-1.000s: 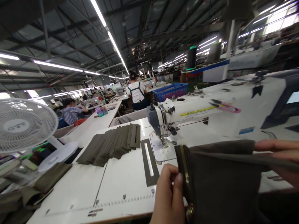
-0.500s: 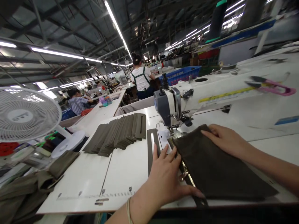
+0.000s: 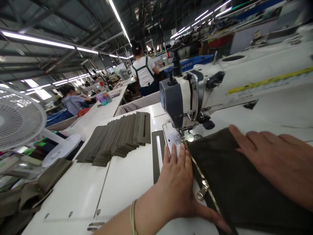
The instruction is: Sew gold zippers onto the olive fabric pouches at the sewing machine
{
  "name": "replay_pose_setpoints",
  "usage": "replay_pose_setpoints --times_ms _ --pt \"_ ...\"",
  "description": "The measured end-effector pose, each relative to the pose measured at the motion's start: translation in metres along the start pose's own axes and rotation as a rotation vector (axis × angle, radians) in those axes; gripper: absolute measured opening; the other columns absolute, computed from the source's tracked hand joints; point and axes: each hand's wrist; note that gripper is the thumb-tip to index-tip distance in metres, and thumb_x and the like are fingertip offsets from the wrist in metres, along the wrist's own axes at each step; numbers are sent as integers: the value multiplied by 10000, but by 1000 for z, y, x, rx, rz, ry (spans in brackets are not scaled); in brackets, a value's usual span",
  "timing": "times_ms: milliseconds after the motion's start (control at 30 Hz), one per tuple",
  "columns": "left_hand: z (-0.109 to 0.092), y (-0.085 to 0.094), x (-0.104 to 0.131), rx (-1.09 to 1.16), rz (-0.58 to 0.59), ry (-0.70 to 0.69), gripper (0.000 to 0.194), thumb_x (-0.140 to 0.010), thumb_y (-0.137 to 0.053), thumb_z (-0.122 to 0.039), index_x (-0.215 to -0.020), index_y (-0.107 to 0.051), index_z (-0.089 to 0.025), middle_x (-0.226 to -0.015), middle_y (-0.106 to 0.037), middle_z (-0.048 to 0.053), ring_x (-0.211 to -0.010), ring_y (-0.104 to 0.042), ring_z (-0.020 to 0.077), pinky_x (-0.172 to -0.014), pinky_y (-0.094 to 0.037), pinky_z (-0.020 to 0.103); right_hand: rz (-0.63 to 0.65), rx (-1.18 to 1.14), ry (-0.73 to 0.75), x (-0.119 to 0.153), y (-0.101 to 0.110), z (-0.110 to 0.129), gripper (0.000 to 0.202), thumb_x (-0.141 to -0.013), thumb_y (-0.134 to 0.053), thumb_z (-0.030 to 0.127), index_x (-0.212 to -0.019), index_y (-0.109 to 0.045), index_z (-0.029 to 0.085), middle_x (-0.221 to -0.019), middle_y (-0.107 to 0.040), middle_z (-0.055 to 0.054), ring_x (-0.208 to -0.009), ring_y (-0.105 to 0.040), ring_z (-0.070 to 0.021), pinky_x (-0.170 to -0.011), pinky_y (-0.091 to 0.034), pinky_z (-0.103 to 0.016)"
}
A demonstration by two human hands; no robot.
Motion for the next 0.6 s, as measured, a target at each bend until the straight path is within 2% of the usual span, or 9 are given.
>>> replay_pose_setpoints --times_ms 67,100,167,233,267,333,467,567,600 --pt "2 -3 -1 7 10 9 1369 -557 -727 -838 -1509 -258 29 -1580 -161 308 -1481 -55 473 -1185 -30 653 -75 13 220 -8 0 18 516 -909 -252 176 -1243 -624 50 -1057 -688 -249 -946 -660 -371 -808 -508 -538" --pt "2 -4 -1 6 16 6 1365 -568 -722 -835 -1511 -251 31 -1580 -161 307 -1483 -40 465 -1188 -27 646 -101 -58 320 -10 -3 29 512 -919 -272 172 -1313 -583 70 -1223 -653 -228 -1107 -625 -350 -940 -480 -531" --pt "2 -5 -2 -2 21 -4 1374 -570 -718 -837 -1520 -228 26 -1580 -163 309 -1482 -29 466 -1186 -29 651 -116 -212 332 -9 -14 47 568 -960 -322 229 -1518 -356 129 -1403 -567 -149 -1272 -543 -275 -1078 -402 -488" --pt "2 -1 -3 -15 23 -20 1402 -546 -729 -841 -1535 -199 1 -1586 -160 300 -1481 -39 469 -1183 -29 659 -71 -298 294 -4 -26 58 661 -984 -346 282 -1592 -112 177 -1492 -479 -110 -1347 -475 -241 -1132 -340 -488" --pt "4 3 -3 -22 28 -29 1407 -538 -734 -840 -1541 -191 -16 -1590 -167 290 -1484 -51 462 -1185 -24 657 -55 -317 285 -1 -30 60 681 -990 -343 295 -1594 -50 186 -1512 -450 -105 -1364 -454 -238 -1144 -320 -496" --pt "9 17 1 -44 44 -29 1372 -566 -715 -845 -1551 -180 -53 -1592 -199 270 -1494 -88 432 -1191 -11 649 -62 -331 287 3 -34 59 675 -999 -333 303 -1593 -34 186 -1521 -432 -101 -1379 -433 -231 -1162 -292 -498" --pt "26 38 38 -187 28 102 1162 -750 -574 -829 -1562 -157 -109 -1596 -215 265 -1500 -124 408 -1174 -48 685 -87 -332 317 2 -30 53 641 -1012 -327 306 -1593 -91 173 -1522 -431 -91 -1381 -431 -211 -1191 -249 -463" --pt "31 24 81 -312 32 37 1101 -787 -664 -691 -1566 -140 -117 -1585 -222 290 -1470 -195 460 -1135 -192 706 -81 -349 303 2 -31 54 646 -1013 -337 305 -1595 -78 193 -1531 -421 -79 -1371 -444 -219 -1189 -257 -467" --pt "31 15 94 -355 -19 -54 1009 -828 -677 -585 -1565 -154 -135 -1552 -313 280 -1444 -271 451 -1130 -235 685 -78 -356 297 2 -33 54 647 -1013 -339 306 -1594 -74 202 -1531 -421 -75 -1367 -449 -223 -1183 -270 -473"
Point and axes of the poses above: each hand's wrist, its own x-axis away from the middle knuckle, its own y-axis out of the back of the hand, z = x × y
